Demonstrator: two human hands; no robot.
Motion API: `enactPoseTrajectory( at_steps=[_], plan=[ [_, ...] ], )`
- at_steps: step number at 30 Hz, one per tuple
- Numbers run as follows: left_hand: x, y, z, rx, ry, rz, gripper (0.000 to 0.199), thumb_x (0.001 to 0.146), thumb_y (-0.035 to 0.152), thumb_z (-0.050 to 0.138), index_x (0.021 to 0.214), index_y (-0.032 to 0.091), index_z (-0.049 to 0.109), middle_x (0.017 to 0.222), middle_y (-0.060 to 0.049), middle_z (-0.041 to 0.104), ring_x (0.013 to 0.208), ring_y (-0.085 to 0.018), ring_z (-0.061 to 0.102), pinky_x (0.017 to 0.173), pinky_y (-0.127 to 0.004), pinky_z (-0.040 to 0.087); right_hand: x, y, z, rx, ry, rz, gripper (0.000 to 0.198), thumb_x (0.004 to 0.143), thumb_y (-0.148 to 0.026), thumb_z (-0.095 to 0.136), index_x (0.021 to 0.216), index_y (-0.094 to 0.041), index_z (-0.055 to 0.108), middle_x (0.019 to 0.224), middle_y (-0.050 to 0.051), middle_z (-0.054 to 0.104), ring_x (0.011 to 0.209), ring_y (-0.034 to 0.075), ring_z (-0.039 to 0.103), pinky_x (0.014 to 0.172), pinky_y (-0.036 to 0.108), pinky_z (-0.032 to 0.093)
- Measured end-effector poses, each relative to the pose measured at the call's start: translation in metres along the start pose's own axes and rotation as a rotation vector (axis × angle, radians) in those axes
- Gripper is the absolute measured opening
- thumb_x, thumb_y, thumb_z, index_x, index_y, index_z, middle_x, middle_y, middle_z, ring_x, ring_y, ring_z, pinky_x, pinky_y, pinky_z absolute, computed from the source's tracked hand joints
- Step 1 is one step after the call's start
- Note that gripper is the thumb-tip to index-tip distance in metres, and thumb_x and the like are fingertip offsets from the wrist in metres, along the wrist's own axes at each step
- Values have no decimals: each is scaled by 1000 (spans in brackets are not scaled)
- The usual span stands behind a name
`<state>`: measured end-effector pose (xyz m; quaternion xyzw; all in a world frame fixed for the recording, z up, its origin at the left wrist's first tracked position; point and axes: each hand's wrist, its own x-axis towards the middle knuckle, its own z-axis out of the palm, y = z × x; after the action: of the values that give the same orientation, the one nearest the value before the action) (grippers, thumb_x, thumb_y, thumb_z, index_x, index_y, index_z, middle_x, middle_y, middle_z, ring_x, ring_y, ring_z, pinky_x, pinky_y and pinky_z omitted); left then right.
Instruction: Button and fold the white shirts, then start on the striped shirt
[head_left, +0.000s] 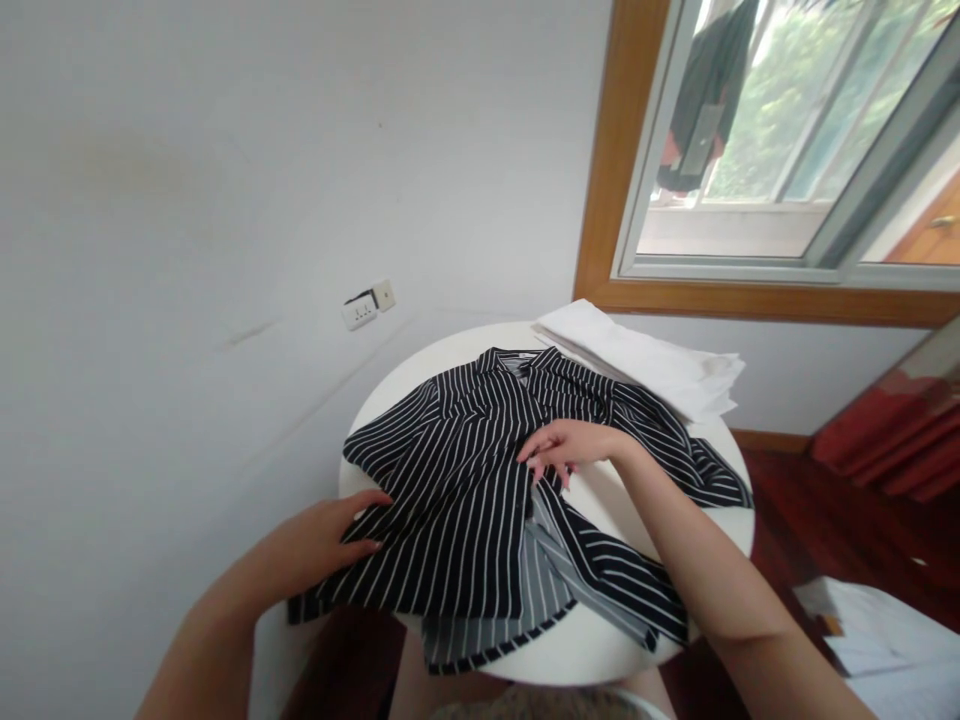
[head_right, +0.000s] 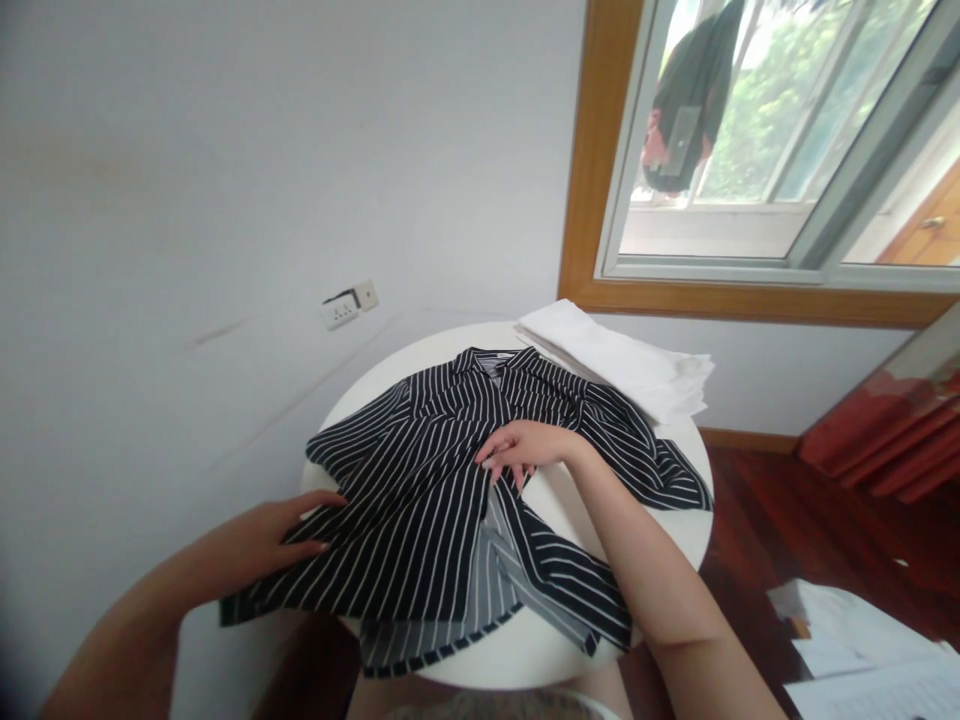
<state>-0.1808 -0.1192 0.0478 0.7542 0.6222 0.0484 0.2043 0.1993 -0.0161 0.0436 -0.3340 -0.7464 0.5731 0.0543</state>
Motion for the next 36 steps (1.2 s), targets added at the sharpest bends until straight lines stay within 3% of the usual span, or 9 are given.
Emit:
enactPoseTrajectory(
  at_steps=[3, 6, 10, 14, 18, 22, 27, 30, 36],
  plan=[
    [-10, -1, -2, 54, -22, -38, 52, 70, 46, 57, 118, 28, 63, 114, -6, 68, 105, -31, 63, 95, -42, 45, 2, 21, -19, -153, 450, 22, 24, 85, -31, 57, 102, -19, 68, 83, 3, 73, 54, 12, 64, 47, 20, 44],
    [-16, -2, -6, 83, -13, -30, 52, 72, 45, 56, 120, 28, 62, 115, -5, 68, 104, -30, 63, 95, -41, 46, 5, 36, -23, -494, 652, 61, 17, 82, -22, 58, 93, -18, 71, 89, 7, 72, 78, 19, 67, 72, 29, 51],
    [-20, -4, -12, 99, -12, -26, 49, 74, 47, 55, 119, 30, 62, 115, -2, 68, 104, -30, 63, 96, -40, 46, 8, 51, -5, -789, 586, 114, 46, 84, -36, 60, 125, -15, 60, 123, 16, 61, 113, 28, 57, 98, 37, 41],
    [-21, -6, -9, 97, -11, -24, 48, 76, 50, 53, 118, 30, 62, 116, -2, 68, 107, -30, 62, 98, -39, 45, 5, 73, 4, -901, 540, 209, 67, 86, -52, 54, 140, -15, 44, 145, 19, 38, 136, 32, 32, 110, 42, 28],
    [-19, -8, -1, 67, -24, -12, 47, 76, 49, 52, 117, 30, 64, 115, -3, 68, 107, -31, 62, 97, -41, 46, -14, 92, -19, -879, 481, 202, 68, 85, -53, 54, 142, -18, 41, 150, 15, 30, 140, 30, 24, 112, 41, 25],
    [-16, -5, 1, 50, -97, 18, 47, 76, 48, 53, 119, 30, 63, 117, -3, 67, 108, -30, 61, 99, -41, 44, -30, 96, -45, -845, 432, 259, 66, 84, -47, 59, 139, -14, 45, 147, 16, 36, 137, 29, 30, 111, 37, 29],
    [0, 17, 1, 205, 37, -11, 50, 76, 49, 56, 119, 26, 64, 107, -9, 69, 101, -32, 62, 92, -46, 47, -17, 89, -36, -903, 604, 169, 59, 86, -44, 55, 137, -14, 48, 144, 17, 41, 137, 31, 30, 112, 44, 25],
    [23, 41, 7, 327, 197, 155, 38, 78, 42, 57, 109, 24, 70, 113, -12, 64, 111, -33, 56, 97, -48, 42, -3, 89, -21, -907, 585, 134, 56, 91, -44, 46, 140, -15, 44, 146, 16, 38, 137, 29, 31, 112, 43, 26],
    [96, 91, 41, 229, 125, 643, 39, 90, 30, 46, 127, 23, 57, 136, -10, 53, 125, -23, 48, 108, -41, 34, 4, 100, -21, -917, 574, 151, 61, 91, -52, 44, 143, -19, 40, 152, 16, 27, 140, 31, 23, 112, 47, 22]
  ],
)
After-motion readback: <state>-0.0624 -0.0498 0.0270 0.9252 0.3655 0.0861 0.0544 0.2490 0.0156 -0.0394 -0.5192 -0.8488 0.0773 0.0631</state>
